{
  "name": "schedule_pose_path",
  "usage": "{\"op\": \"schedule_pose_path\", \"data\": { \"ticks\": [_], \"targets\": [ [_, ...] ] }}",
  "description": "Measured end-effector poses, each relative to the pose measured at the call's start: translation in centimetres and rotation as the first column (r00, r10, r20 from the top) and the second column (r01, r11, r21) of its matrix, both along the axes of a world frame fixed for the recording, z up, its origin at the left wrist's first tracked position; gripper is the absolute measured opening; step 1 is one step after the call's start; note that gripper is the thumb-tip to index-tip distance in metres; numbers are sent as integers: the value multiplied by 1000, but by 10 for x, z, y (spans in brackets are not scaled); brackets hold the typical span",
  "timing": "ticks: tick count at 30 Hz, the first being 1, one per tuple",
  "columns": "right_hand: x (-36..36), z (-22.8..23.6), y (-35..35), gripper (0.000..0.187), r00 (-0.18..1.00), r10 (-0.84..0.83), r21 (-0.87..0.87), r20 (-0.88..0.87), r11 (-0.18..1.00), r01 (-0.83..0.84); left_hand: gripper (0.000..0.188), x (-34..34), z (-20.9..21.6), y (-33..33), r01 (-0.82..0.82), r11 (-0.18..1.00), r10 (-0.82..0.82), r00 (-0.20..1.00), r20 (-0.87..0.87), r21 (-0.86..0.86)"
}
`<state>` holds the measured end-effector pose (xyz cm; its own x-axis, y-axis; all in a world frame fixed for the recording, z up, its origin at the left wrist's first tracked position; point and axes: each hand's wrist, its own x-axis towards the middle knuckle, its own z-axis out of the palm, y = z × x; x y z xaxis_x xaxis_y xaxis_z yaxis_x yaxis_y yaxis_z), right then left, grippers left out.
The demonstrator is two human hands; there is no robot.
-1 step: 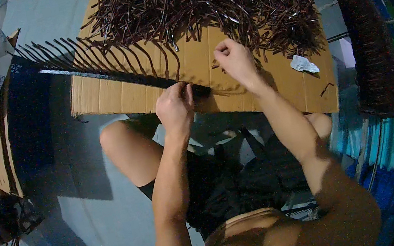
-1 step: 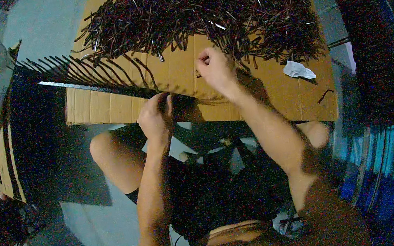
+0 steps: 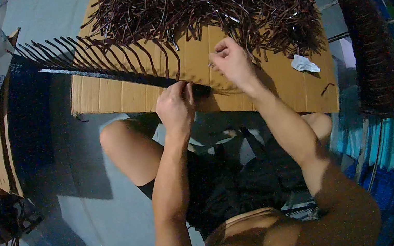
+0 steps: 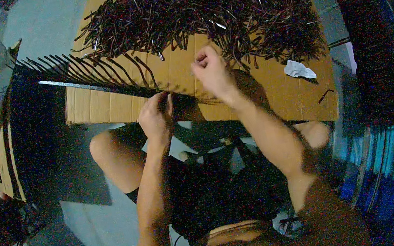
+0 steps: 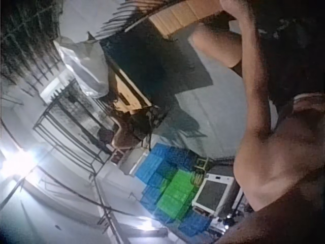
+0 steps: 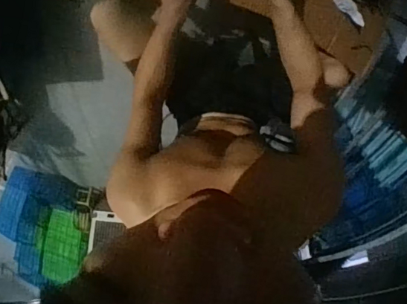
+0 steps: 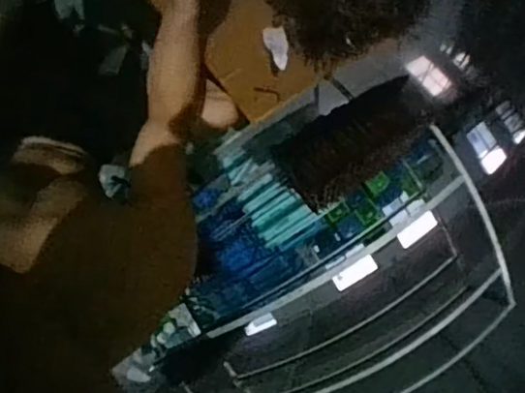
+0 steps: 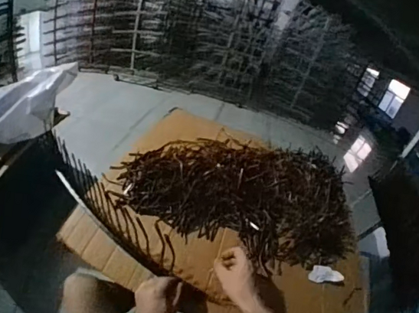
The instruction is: The person sits on the floor and repeatedly picks up small, dark, curved wire pieces from a pile on a cardboard sheet. They insert each piece into a long black strip held in their lap, then place the strip into a nearby rack. The person continues this process, occasionally gathering more wires from the pile.
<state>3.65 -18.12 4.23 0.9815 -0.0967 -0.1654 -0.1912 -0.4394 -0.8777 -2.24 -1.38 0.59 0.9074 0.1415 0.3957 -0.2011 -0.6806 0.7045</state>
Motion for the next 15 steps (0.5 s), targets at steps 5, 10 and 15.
{"op": "schedule_pose_path", "data": {
  "ticks": [5,10,15],
  "targets": [
    [-33,-12,35,30,984,10,247,179,967,-55,11,1,-1,0,31,999,-31,1000,-2,23],
    [-37,-17,39,18,974,34,222,225,971,-85,11,2,5,-3,26,994,-22,999,-34,110],
    [-40,3,41,13,949,135,-54,284,991,-125,11,2,4,-4,38,995,-34,998,-48,94]
  ]
}}
